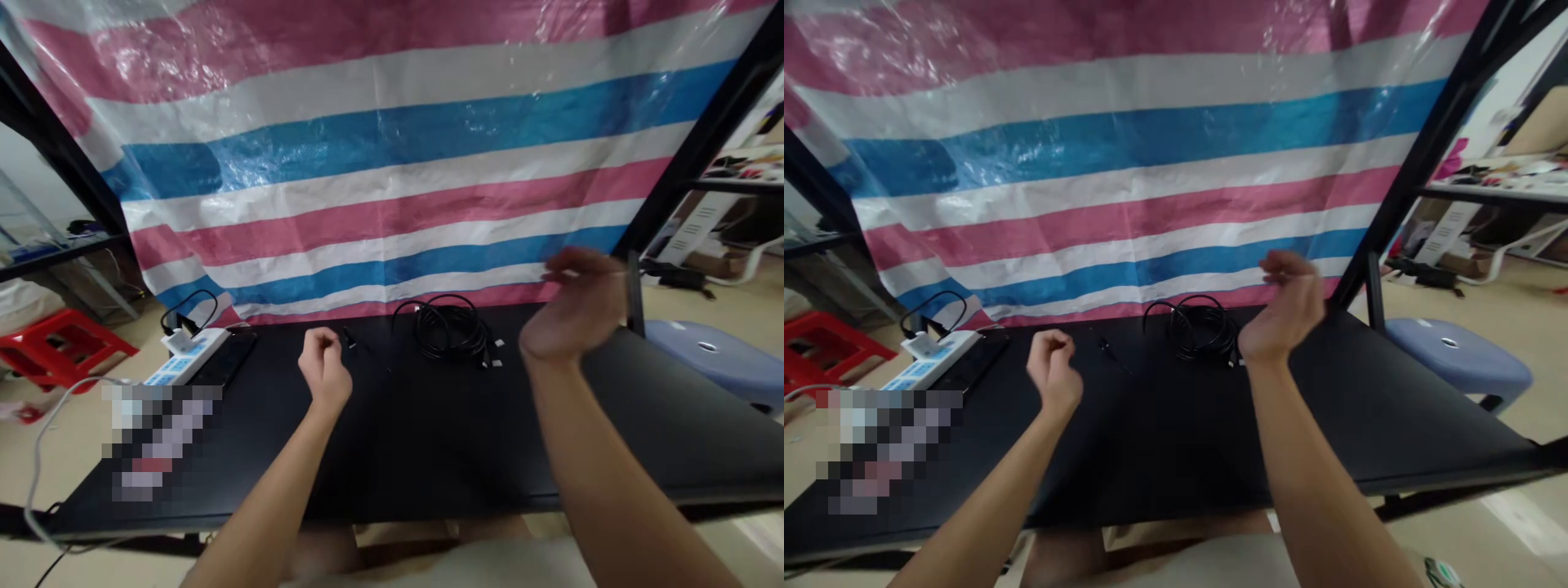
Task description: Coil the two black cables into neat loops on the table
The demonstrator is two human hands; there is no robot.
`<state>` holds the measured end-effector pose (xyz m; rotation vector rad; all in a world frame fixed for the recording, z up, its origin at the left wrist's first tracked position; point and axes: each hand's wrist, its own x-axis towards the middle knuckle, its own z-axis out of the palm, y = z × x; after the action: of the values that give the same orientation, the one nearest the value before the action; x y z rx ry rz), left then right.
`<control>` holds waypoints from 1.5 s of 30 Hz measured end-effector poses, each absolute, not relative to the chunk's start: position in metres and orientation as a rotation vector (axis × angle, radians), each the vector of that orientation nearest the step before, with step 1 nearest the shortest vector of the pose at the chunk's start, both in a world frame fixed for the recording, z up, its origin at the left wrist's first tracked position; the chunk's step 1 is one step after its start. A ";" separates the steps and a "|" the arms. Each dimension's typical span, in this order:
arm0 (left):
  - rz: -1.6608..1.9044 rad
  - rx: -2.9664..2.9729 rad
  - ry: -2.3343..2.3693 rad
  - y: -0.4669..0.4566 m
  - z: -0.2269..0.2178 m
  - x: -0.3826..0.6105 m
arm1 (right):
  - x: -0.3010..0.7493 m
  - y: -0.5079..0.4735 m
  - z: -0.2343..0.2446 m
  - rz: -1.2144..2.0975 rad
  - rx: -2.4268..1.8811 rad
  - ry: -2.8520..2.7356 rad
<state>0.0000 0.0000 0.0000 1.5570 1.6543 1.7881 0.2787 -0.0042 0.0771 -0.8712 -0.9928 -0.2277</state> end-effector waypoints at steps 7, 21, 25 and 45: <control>1.482 1.233 1.874 0.052 -0.010 0.005 | 0.255 0.030 -0.002 -0.260 -1.124 -1.019; 0.913 1.724 2.063 0.063 -0.020 0.000 | 0.255 0.026 -0.039 -0.277 -1.346 -1.092; 0.963 1.707 2.078 0.063 -0.021 0.001 | 0.251 0.028 -0.043 -0.210 -1.377 -1.105; 1.064 1.577 1.753 0.039 -0.007 0.006 | 0.254 0.034 -0.044 0.184 -1.562 -0.948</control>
<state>0.0056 0.0391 -0.0073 1.5770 1.7534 1.0637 0.2537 0.0342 -0.0437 -1.5619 -0.9484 0.1836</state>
